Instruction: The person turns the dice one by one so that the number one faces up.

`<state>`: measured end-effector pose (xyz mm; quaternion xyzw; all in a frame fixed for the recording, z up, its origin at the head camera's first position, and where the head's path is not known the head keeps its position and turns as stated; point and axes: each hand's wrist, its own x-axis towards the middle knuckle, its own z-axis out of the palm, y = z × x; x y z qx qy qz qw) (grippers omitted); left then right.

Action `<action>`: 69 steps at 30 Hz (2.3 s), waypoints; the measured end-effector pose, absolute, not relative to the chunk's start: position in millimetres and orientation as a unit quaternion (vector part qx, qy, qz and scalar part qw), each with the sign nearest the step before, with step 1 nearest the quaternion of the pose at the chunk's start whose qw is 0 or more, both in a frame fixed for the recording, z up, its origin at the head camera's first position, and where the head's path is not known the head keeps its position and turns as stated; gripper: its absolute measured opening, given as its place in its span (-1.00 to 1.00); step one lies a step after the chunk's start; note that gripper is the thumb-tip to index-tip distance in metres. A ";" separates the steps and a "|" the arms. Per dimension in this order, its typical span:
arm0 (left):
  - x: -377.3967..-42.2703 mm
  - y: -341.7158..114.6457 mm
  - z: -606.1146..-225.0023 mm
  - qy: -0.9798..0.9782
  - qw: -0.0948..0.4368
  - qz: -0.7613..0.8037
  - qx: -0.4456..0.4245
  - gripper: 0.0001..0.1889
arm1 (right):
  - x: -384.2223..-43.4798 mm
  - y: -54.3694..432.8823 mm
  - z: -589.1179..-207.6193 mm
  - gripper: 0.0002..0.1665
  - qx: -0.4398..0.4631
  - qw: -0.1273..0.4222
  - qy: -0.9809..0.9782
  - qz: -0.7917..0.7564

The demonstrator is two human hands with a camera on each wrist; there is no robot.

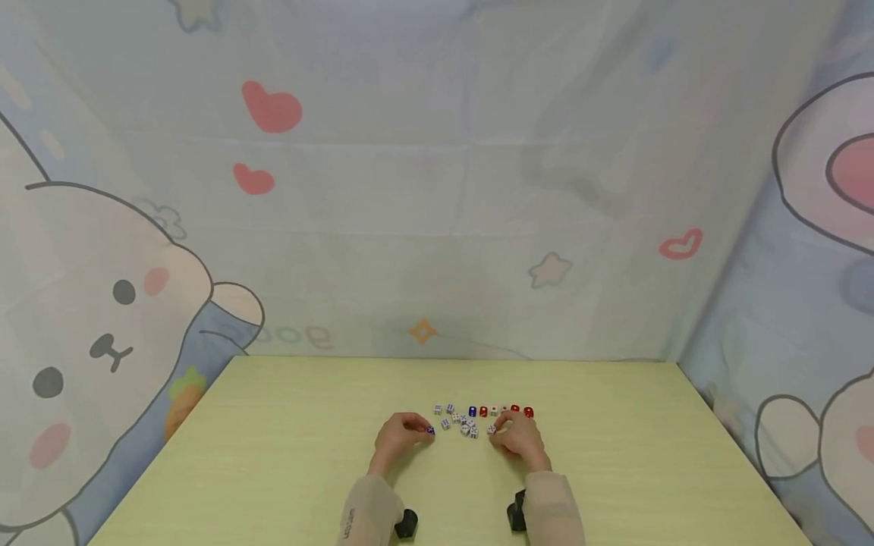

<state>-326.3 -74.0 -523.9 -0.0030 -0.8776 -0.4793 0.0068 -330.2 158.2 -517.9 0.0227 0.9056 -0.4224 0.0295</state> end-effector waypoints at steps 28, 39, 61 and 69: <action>-327.4 -73.1 -524.7 -0.885 0.014 -0.465 -0.001 -0.88 | -329.0 158.6 -515.7 -0.81 0.010 0.032 0.899 -0.438; -325.8 -73.4 -521.0 -0.884 0.016 -0.467 -0.001 -0.87 | -332.3 159.9 -518.1 -0.82 0.018 0.027 0.903 -0.429; -323.9 -74.8 -522.5 -0.875 0.006 -0.485 -0.002 -0.86 | -327.4 159.3 -514.6 -0.80 0.016 0.041 0.893 -0.449; -325.7 -75.6 -526.9 -0.875 0.001 -0.485 -0.001 -0.87 | -325.8 159.2 -514.4 -0.80 0.011 0.037 0.894 -0.447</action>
